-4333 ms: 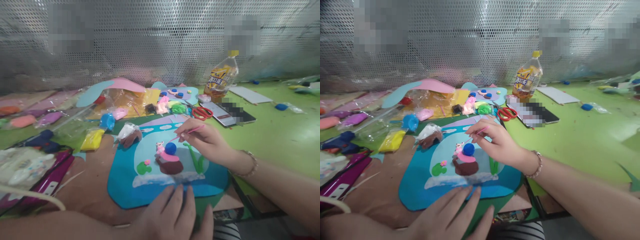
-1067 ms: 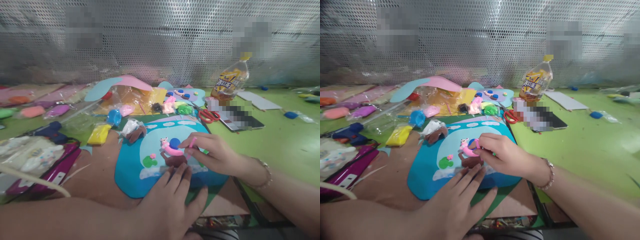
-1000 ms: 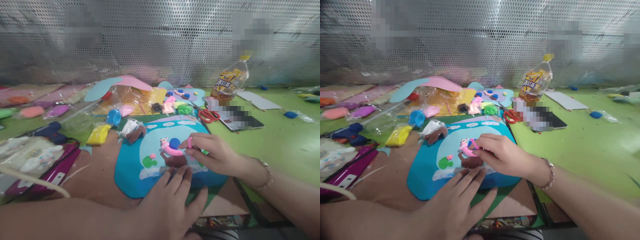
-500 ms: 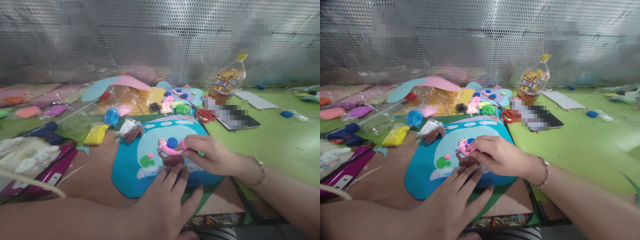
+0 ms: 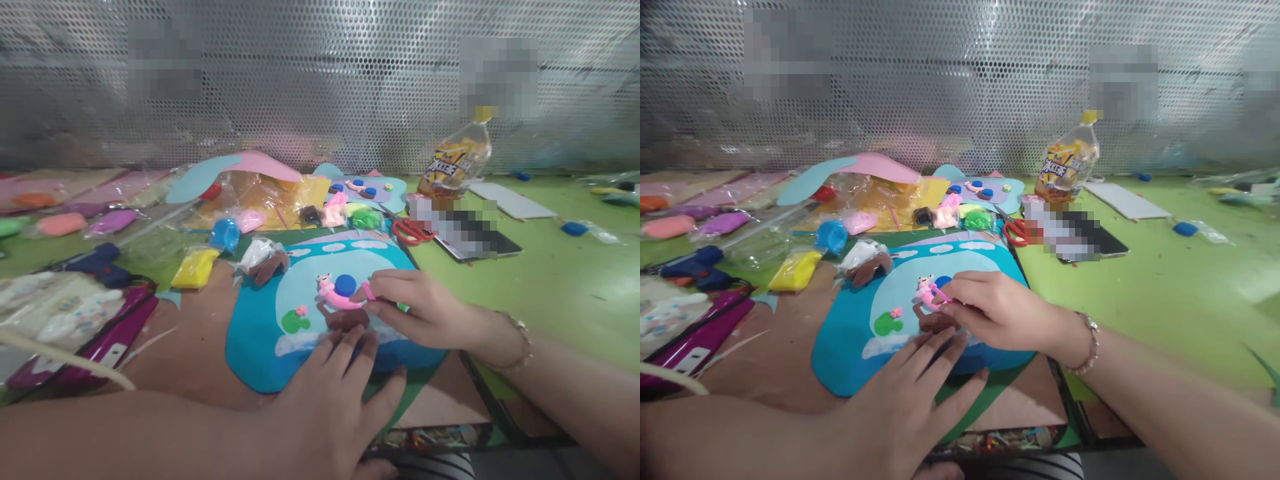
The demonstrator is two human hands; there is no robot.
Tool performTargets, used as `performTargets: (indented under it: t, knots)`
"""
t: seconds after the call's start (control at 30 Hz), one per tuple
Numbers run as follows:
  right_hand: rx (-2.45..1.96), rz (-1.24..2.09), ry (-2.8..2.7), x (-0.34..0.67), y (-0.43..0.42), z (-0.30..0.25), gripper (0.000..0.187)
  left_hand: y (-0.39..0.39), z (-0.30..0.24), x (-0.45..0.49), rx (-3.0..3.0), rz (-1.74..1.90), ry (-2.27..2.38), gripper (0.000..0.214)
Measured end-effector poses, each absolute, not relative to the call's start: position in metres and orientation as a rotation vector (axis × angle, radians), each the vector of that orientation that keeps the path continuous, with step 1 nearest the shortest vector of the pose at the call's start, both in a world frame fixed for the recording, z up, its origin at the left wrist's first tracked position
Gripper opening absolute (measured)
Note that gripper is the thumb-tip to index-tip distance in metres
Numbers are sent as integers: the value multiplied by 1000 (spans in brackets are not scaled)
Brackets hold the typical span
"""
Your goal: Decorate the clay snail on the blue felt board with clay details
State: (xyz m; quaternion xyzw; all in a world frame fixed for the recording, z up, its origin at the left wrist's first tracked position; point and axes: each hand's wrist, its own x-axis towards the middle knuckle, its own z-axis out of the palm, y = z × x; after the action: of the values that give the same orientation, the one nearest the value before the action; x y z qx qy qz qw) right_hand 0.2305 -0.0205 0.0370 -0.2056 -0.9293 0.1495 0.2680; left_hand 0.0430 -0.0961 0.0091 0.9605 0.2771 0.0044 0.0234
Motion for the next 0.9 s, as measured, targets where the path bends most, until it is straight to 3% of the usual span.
performTargets:
  t: [0.9]
  knots:
    - [-470,361,-2514,232,-22,39,13,-95,9,42,2913,-5,906,72]
